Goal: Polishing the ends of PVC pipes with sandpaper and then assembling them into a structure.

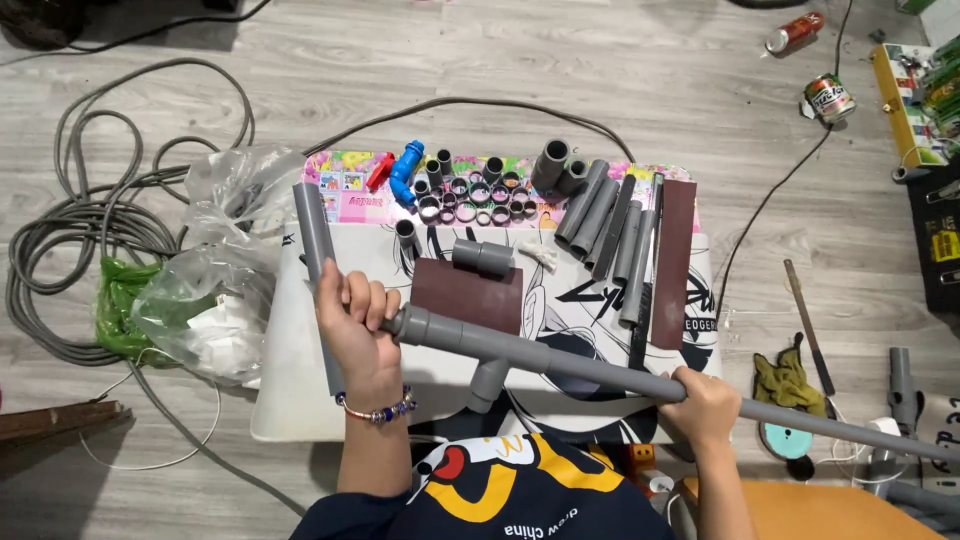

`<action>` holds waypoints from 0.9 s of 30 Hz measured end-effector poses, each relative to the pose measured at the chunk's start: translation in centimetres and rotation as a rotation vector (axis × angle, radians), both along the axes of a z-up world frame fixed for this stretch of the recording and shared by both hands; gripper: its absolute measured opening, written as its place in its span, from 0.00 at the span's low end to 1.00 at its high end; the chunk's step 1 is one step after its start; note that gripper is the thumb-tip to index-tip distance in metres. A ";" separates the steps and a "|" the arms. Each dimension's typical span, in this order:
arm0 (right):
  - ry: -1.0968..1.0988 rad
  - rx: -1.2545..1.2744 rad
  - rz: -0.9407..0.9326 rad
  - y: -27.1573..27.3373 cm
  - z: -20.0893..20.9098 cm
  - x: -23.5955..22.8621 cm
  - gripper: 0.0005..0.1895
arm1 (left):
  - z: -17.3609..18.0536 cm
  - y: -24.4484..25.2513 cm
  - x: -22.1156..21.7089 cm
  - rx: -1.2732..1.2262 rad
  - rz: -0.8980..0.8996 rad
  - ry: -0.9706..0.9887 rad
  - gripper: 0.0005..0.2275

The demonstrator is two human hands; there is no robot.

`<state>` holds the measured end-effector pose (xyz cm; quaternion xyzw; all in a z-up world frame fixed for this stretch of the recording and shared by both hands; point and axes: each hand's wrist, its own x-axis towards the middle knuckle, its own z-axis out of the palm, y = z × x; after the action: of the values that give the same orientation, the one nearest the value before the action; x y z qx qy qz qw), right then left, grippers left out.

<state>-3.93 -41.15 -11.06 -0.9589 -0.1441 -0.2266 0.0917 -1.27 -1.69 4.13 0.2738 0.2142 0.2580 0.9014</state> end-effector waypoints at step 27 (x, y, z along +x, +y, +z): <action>0.203 -0.056 -0.093 4.3 6.9 6.2 0.15 | -1.4 -2.4 3.6 1.826 -0.413 0.396 0.19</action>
<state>2.29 -36.83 -4.12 -0.9848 -0.0955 -0.1282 0.0683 2.34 -4.09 2.76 0.9423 0.0262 0.1106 0.3150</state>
